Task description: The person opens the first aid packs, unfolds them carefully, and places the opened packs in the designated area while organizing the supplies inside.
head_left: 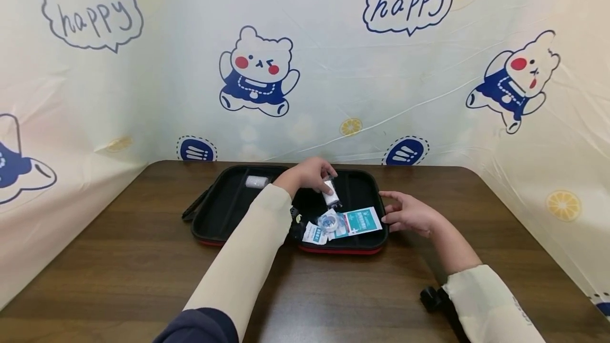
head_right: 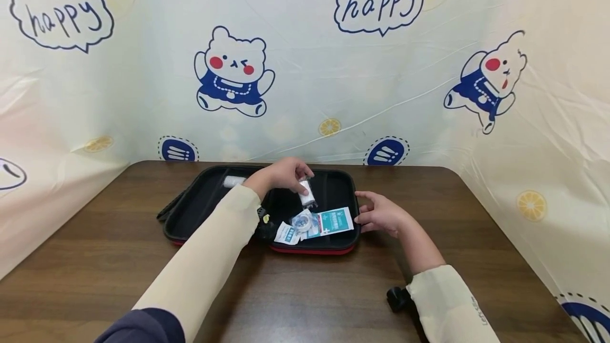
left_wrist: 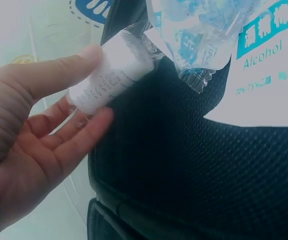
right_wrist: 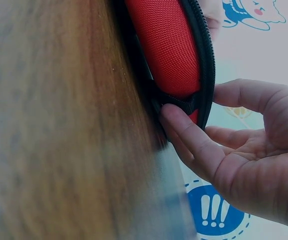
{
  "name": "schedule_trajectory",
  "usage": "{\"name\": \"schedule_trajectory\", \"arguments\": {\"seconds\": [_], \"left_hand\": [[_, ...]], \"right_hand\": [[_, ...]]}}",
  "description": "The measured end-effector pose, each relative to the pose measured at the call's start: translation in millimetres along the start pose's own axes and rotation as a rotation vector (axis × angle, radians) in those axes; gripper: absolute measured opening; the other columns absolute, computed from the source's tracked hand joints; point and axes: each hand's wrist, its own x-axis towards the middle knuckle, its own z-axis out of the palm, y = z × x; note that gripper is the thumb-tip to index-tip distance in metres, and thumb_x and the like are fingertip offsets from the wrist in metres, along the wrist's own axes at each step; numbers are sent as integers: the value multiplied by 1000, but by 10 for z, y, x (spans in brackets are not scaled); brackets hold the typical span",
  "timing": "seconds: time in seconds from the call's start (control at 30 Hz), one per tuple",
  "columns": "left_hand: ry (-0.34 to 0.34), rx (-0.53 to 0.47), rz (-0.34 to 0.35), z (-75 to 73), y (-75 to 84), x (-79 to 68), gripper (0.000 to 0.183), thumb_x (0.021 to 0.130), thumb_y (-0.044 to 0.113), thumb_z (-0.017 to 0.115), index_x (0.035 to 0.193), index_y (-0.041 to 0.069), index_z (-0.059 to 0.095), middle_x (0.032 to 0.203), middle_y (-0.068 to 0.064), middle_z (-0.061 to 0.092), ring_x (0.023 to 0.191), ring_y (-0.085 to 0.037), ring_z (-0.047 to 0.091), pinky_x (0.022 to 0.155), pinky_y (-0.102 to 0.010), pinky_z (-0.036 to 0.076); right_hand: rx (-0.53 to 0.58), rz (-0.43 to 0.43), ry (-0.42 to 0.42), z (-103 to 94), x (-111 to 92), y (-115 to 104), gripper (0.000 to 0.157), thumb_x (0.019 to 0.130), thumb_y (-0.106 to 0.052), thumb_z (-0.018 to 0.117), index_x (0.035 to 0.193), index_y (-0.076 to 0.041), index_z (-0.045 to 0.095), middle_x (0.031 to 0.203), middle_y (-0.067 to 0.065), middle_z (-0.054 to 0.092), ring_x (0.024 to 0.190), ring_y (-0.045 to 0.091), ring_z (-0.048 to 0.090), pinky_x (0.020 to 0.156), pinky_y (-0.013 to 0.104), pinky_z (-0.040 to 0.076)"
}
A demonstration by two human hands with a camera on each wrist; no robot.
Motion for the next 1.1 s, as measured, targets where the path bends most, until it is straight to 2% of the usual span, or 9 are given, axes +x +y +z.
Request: {"name": "schedule_trajectory", "arguments": {"seconds": [0.13, 0.27, 0.5, 0.7, 0.93, 1.1], "left_hand": [[48, 2, 18, -23, -7, -42, 49, 79, 12, 82, 125, 7, 65, 105, -9, 56, 88, -23, 58, 73, -27, 56], [92, 23, 46, -53, -29, -114, 49, 78, 16, 83, 124, 8, 66, 106, -7, 58, 93, -23, 54, 77, -30, 53], [137, 23, 79, -139, -99, -238, 47, 78, 17, 84, 122, 9, 68, 101, -6, 59, 94, -23, 51, 77, -31, 50], [171, -17, 66, -245, -168, -370, 44, 78, 17, 84, 118, 13, 69, 101, -6, 59, 92, -23, 51, 77, -32, 49], [196, -41, 75, -371, -277, -516, 48, 79, 18, 83, 123, 7, 67, 102, -8, 60, 92, -25, 51, 77, -33, 50], [225, -70, 61, -454, -351, -624, 44, 79, 17, 83, 120, 10, 68, 103, -9, 61, 91, -25, 52, 76, -32, 52]], "right_hand": [[-4, 6, 13, -2, -5, -4, 78, 89, 4, 62, 153, -3, 18, 130, 30, 47, 96, 25, 61, 85, 38, 56], [-10, 10, 22, 2, -1, 0, 77, 89, 4, 62, 153, -3, 19, 130, 30, 47, 96, 26, 61, 85, 38, 56], [-11, 4, 15, 6, 9, 11, 78, 89, 3, 63, 153, -3, 19, 131, 30, 46, 97, 27, 60, 86, 38, 56], [-13, 3, 18, 10, 8, 8, 78, 89, 4, 62, 153, -3, 19, 131, 31, 47, 98, 27, 60, 85, 38, 56], [-22, -6, 20, 44, -18, -15, 79, 89, 3, 63, 153, -1, 17, 130, 31, 46, 94, 24, 60, 83, 37, 56], [-26, -13, 12, 53, -28, -15, 80, 89, 3, 63, 154, -1, 16, 130, 32, 46, 93, 23, 60, 83, 38, 57]]}}
